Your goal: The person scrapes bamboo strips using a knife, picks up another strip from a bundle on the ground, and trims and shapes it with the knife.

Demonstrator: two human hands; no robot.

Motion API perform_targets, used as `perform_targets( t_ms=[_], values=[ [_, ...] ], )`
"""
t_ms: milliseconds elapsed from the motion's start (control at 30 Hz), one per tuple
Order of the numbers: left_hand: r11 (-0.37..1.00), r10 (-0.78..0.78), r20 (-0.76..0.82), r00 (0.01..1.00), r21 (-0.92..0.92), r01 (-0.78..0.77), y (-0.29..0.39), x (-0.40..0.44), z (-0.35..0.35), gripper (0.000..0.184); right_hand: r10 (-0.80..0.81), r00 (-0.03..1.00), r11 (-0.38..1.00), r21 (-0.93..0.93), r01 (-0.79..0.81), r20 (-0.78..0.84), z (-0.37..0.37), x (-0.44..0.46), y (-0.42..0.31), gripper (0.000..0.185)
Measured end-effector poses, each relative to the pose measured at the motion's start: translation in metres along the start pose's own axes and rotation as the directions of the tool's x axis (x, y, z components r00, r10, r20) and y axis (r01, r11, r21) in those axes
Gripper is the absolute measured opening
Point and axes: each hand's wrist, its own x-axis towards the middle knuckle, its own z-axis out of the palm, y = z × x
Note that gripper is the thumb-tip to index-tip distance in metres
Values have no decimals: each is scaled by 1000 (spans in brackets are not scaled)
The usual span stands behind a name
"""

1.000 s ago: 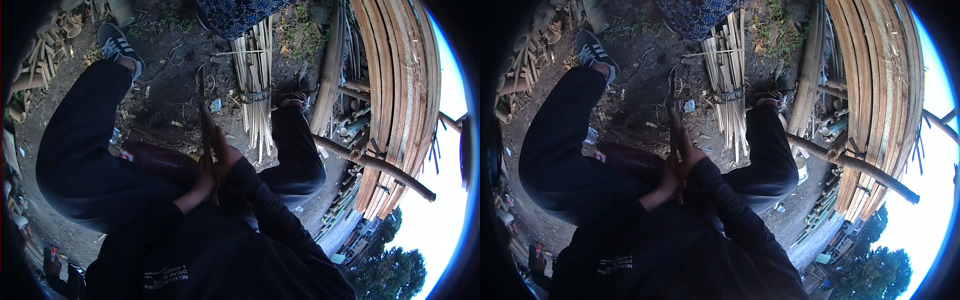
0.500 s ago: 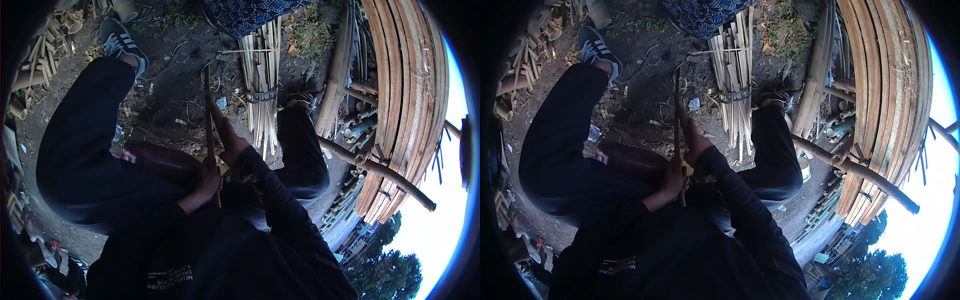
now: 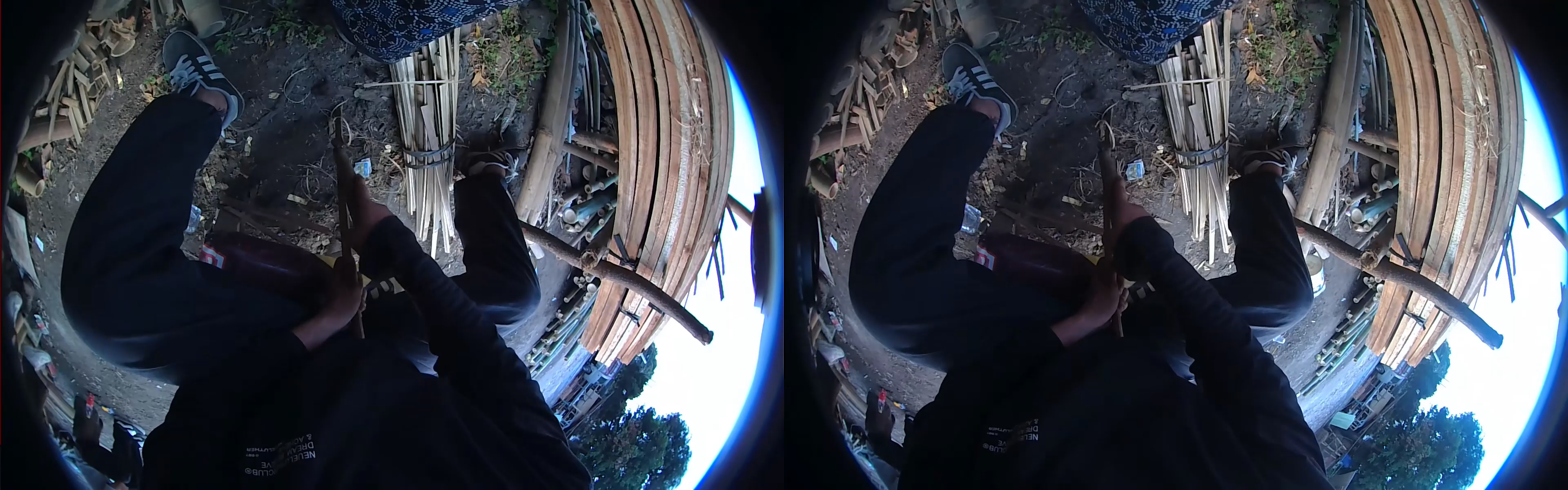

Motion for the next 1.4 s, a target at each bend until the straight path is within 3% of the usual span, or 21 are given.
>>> perform_targets(
  t_ms=[67,100,167,200,267,333,400,433,467,533,567,733,800,833,933,967,1067,1200,1267,1333,1400],
  values=[
    [976,59,368,928,-215,23,-45,34,-39,34,13,1000,999,33,-13,3,-5,-9,0,101],
    [977,62,379,923,-210,21,-39,26,-29,34,-17,999,999,31,18,-33,3,-10,11,101],
    [998,51,78,996,26,-53,-16,5,-7,30,-61,995,998,21,63,-77,7,-7,11,100],
    [998,60,74,995,19,-62,-32,26,-27,30,-23,997,1000,11,24,-70,13,-3,10,102],
    [919,-7,434,901,-352,176,-91,83,-89,27,20,999,1000,8,-19,-51,18,0,3,103],
    [897,-1,458,889,-392,204,-80,64,-72,29,74,994,997,7,-75,78,8,1,-3,110],
    [880,31,500,865,-424,213,-36,24,-19,33,60,996,998,28,-62,68,-2,-4,12,114],
    [990,58,255,965,-137,-23,-9,-14,18,33,42,996,998,49,-46,81,-7,-6,23,117],
    [962,177,7,984,211,-175,9,-39,40,35,37,996,998,46,-41,78,-6,-12,34,117],
    [926,224,22,974,307,-219,23,-58,49,34,-108,983,988,89,122,-148,4,-34,53,119],
    [877,275,50,960,395,-272,28,-57,52,33,79,989,996,58,-72,-124,-21,-53,23,117],
    [879,245,63,968,407,-249,28,-38,45,37,121,992,976,187,-111,-43,-28,-35,36,107],
    [888,244,22,970,397,-232,31,-34,42,36,-42,974,993,94,64,-222,-12,-24,45,106],
    [880,261,34,965,402,-252,30,-35,42,35,110,992,978,184,-96,-67,-23,-29,31,107],
    [852,296,57,954,435,-290,26,-36,43,35,82,990,982,179,-60,-117,-14,-40,31,108],
    [828,323,65,944,463,-315,29,-35,45,36,-205,900,963,85,256,-384,4,-42,35,112],
    [825,292,60,954,488,-284,34,-40,47,34,-17,965,986,154,60,-263,4,-28,34,115],
    [852,261,22,965,466,-241,41,-36,51,34,-129,950,968,171,183,-286,4,-34,50,117],
    [871,216,16,976,449,-200,37,-39,48,34,-114,955,981,123,152,-272,3,-29,50,116],
    [878,211,36,977,432,-206,31,-37,44,34,49,986,984,178,-20,-158,-21,8,53,114],
    [880,236,56,970,412,-237,36,-31,42,33,-15,969,991,128,47,-246,-13,14,53,114]
  ],
)
